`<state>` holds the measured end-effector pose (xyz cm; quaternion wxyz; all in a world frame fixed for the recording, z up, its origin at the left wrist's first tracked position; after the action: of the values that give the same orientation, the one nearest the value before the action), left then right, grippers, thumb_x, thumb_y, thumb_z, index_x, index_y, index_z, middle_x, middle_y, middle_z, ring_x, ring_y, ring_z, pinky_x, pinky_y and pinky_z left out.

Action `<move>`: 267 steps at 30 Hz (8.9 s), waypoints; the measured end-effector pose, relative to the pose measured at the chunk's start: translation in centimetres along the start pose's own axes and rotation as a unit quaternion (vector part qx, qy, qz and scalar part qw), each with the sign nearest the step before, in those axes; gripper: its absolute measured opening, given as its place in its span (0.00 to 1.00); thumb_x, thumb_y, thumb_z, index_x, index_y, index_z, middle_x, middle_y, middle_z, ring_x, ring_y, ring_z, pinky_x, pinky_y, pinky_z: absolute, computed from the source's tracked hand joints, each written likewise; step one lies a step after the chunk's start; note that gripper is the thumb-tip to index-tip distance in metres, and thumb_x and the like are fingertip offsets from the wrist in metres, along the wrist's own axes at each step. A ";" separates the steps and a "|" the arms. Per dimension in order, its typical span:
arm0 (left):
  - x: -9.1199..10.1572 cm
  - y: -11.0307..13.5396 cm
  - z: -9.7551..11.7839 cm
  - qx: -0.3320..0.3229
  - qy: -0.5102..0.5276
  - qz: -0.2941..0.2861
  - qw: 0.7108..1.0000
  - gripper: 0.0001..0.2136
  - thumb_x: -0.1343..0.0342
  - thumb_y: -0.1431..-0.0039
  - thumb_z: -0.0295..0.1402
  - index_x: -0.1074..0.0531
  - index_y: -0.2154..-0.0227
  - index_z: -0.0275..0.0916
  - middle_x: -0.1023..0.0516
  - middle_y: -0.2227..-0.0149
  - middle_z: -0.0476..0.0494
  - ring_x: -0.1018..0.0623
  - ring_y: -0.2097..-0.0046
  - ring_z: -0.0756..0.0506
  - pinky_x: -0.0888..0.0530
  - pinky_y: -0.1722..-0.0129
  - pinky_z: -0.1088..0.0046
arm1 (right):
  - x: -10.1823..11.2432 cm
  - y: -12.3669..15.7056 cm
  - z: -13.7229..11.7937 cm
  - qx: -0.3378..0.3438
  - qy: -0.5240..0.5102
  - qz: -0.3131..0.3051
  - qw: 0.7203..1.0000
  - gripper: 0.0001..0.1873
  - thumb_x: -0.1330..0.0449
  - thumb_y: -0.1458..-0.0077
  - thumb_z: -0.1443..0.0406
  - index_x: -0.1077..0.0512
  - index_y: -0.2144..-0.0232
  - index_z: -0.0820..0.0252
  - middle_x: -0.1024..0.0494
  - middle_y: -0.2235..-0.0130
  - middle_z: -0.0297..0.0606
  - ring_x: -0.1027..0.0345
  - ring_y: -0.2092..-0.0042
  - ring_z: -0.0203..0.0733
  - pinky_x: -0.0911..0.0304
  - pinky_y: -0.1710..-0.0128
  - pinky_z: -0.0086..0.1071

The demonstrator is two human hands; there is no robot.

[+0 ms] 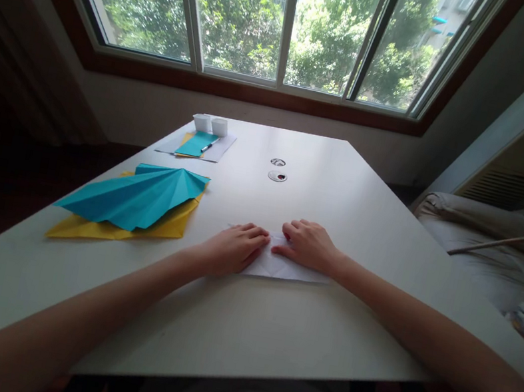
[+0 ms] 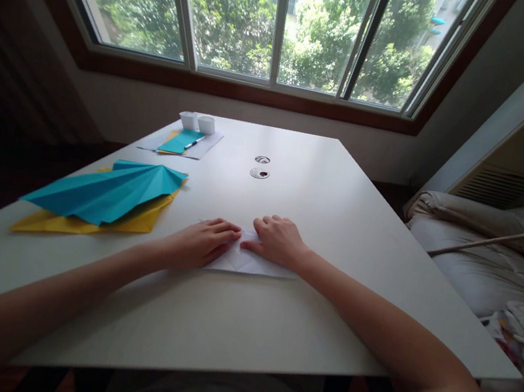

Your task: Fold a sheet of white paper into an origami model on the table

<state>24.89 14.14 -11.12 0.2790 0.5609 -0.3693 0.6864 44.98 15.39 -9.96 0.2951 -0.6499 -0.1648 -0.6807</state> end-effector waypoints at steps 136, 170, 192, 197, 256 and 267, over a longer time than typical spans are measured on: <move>2.7 2.5 0.1 -0.004 0.054 -0.046 0.997 0.29 0.40 0.55 0.50 0.34 0.50 0.44 0.33 0.47 0.42 0.34 0.46 0.39 0.39 0.47 0.60 | 0.8 5.3 2.4 0.151 -0.231 0.112 0.955 0.12 0.50 0.39 0.65 0.28 0.58 0.57 0.25 0.60 0.41 0.33 0.57 0.39 0.39 0.56 0.36; 1.3 1.7 1.8 -0.019 0.042 -0.015 0.999 0.13 0.56 0.40 0.27 0.28 0.58 0.38 0.26 0.54 0.42 0.27 0.53 0.44 0.30 0.53 0.66 | 0.5 5.4 1.7 0.167 -0.184 -0.027 0.968 0.23 0.44 0.49 0.68 0.33 0.49 0.56 0.32 0.47 0.42 0.37 0.50 0.45 0.45 0.50 0.39; 1.9 1.2 1.8 0.266 0.193 0.017 0.944 0.17 0.51 0.44 0.43 0.38 0.55 0.39 0.26 0.73 0.49 0.27 0.71 0.46 0.34 0.72 0.72 | 0.4 4.9 0.7 -0.080 -0.413 0.004 0.907 0.12 0.46 0.45 0.61 0.34 0.60 0.61 0.25 0.65 0.38 0.31 0.66 0.39 0.38 0.69 0.29; 1.5 1.1 1.8 0.290 0.059 0.006 0.955 0.24 0.50 0.47 0.47 0.37 0.51 0.38 0.29 0.58 0.39 0.32 0.53 0.36 0.35 0.57 0.58 | 0.4 4.9 0.6 -0.048 -0.432 0.000 0.901 0.10 0.45 0.48 0.65 0.33 0.61 0.60 0.25 0.65 0.37 0.31 0.65 0.38 0.38 0.68 0.29; -0.3 -0.1 0.5 0.094 0.114 0.094 0.984 0.11 0.52 0.42 0.27 0.25 0.62 0.40 0.27 0.67 0.44 0.29 0.65 0.48 0.31 0.64 0.73 | -1.3 3.2 1.0 -0.061 -0.311 0.118 0.941 0.10 0.43 0.49 0.70 0.24 0.65 0.60 0.23 0.67 0.36 0.34 0.66 0.37 0.38 0.63 0.30; 0.1 -0.6 0.8 0.000 0.006 0.039 0.999 0.12 0.56 0.37 0.28 0.27 0.62 0.38 0.27 0.63 0.42 0.32 0.58 0.45 0.32 0.57 0.68 | -1.2 3.0 1.0 0.084 -0.220 0.083 0.968 0.13 0.47 0.43 0.71 0.25 0.61 0.56 0.28 0.62 0.40 0.35 0.60 0.39 0.40 0.57 0.34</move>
<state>25.75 13.82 -10.85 0.2539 0.5423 -0.3890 0.7001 47.62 13.94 -11.50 0.3603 -0.7684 -0.2276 -0.4774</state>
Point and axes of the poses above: each hand's wrist, its own y-axis away from the middle knuckle, its own x-axis out of the back of the hand, z = x × y, the point moved 1 cm from there along -y, towards the middle knuckle
